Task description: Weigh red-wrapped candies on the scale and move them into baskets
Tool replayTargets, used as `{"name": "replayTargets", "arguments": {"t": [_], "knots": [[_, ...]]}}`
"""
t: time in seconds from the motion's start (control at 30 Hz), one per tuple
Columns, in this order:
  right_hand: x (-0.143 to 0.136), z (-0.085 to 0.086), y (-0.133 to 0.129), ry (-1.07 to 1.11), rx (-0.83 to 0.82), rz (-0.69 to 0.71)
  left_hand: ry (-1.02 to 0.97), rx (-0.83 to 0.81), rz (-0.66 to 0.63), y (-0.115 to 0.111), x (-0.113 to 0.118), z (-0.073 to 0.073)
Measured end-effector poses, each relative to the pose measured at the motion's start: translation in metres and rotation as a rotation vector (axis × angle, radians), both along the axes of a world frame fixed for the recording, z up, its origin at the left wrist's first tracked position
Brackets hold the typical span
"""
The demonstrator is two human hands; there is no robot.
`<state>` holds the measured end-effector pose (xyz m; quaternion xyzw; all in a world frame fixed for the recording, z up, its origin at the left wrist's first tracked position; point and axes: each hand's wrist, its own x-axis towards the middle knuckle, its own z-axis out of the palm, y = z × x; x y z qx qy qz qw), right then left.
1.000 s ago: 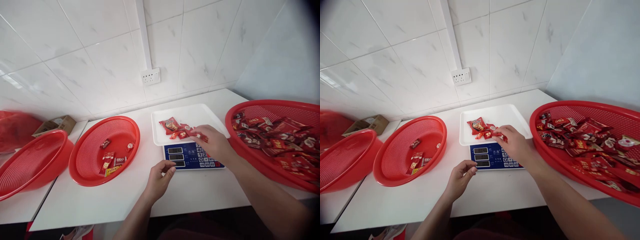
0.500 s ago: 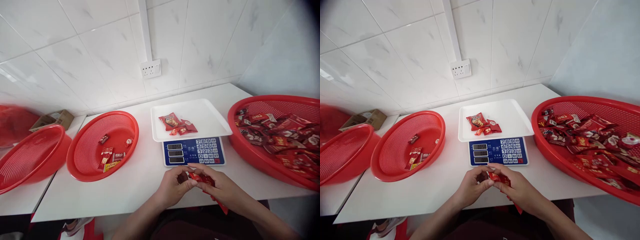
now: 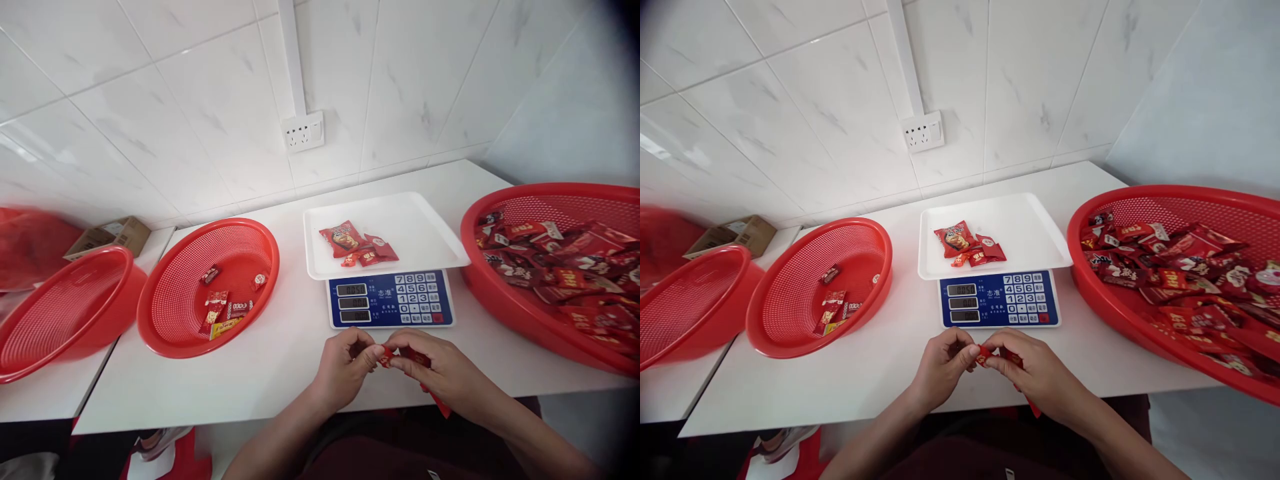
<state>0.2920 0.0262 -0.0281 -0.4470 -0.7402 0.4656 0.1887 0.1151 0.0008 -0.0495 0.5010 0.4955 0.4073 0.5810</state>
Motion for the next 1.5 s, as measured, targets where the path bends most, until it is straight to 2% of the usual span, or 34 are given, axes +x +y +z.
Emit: {"name": "replayTargets", "arguments": {"t": [0.13, 0.3, 0.43, 0.63, 0.7, 0.8, 0.9, 1.0, 1.07, 1.17, 1.27, 1.37, 1.5], "knots": [[0.001, -0.003, 0.001, 0.011, 0.034, -0.03, -0.037, -0.017, -0.022, 0.0, 0.001, 0.001], [0.003, -0.007, 0.001, 0.032, 0.004, -0.067, -0.092, 0.015, 0.029, -0.001, 0.001, -0.001], [0.001, -0.003, 0.001, 0.037, 0.009, -0.033, -0.122, 0.03, 0.039, -0.001, 0.0, -0.002], [-0.003, -0.001, 0.003, 0.079, 0.055, -0.043, -0.06, 0.058, -0.004, 0.0, 0.0, -0.002], [-0.004, -0.004, 0.002, 0.099, -0.005, -0.067, -0.059, 0.066, -0.016, 0.001, 0.0, -0.003], [-0.007, -0.01, 0.002, 0.148, -0.18, -0.136, -0.106, 0.029, 0.005, 0.001, -0.002, -0.003], [-0.008, -0.014, 0.004, 0.264, -0.271, -0.332, -0.201, -0.037, 0.03, 0.001, -0.002, 0.0], [-0.01, -0.011, 0.007, 0.398, -0.185, -0.554, -0.355, -0.182, -0.015, -0.001, 0.004, 0.002], [-0.013, -0.008, 0.008, 0.425, -0.088, -0.628, -0.45, -0.313, -0.104, -0.004, 0.011, 0.001], [-0.021, -0.005, 0.007, 0.341, 0.081, -0.613, -0.511, -0.419, -0.291, -0.007, 0.022, -0.001], [-0.028, -0.008, 0.004, 0.211, 0.285, -0.523, -0.445, -0.388, -0.402, -0.008, 0.028, -0.004], [-0.028, -0.011, 0.004, 0.182, 0.328, -0.501, -0.357, -0.341, -0.384, -0.007, 0.028, -0.006], [-0.015, -0.009, 0.011, 0.252, 0.167, -0.522, -0.338, -0.319, -0.278, -0.003, 0.022, -0.003]]}}
